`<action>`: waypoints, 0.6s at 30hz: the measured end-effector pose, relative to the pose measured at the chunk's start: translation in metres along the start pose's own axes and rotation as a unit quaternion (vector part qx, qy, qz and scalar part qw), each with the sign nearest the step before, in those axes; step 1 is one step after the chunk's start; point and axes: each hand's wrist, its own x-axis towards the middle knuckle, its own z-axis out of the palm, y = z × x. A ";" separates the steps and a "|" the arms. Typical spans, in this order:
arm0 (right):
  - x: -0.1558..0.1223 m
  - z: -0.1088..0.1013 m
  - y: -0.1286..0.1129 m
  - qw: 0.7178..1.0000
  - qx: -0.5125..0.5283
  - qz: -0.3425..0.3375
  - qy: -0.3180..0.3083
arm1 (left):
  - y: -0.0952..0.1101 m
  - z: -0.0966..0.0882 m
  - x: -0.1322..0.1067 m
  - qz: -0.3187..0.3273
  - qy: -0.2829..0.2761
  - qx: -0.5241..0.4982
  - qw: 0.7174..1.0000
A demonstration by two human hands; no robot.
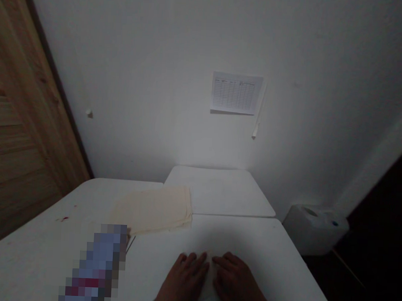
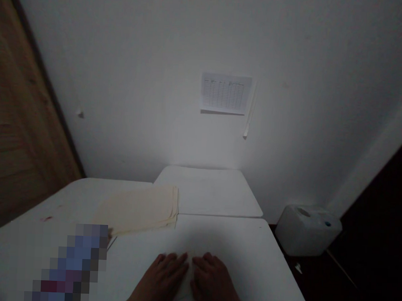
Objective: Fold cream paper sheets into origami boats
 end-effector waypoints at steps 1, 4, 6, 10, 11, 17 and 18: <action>0.002 -0.003 -0.001 1.000 0.006 0.002 -0.012 | 0.000 0.001 -0.001 0.001 0.010 0.001 1.000; 0.004 -0.010 -0.002 0.999 0.009 0.005 -0.051 | 0.000 0.004 -0.007 0.002 0.033 0.005 0.999; 0.003 -0.014 -0.003 0.998 0.002 0.005 -0.062 | -0.001 0.004 -0.012 0.008 0.036 0.013 0.999; 0.003 -0.017 -0.004 0.997 -0.011 0.007 -0.070 | -0.006 -0.001 -0.022 0.045 0.039 0.011 0.998; 0.003 -0.018 -0.004 0.997 -0.014 0.006 -0.071 | -0.007 -0.003 -0.024 0.055 0.043 0.007 0.998; 0.005 -0.021 -0.006 0.996 -0.029 -0.006 -0.080 | -0.014 -0.016 -0.034 0.097 0.074 -0.017 0.992; 0.006 -0.021 -0.006 0.996 -0.029 -0.009 -0.083 | -0.014 -0.017 -0.035 0.099 0.071 -0.013 0.992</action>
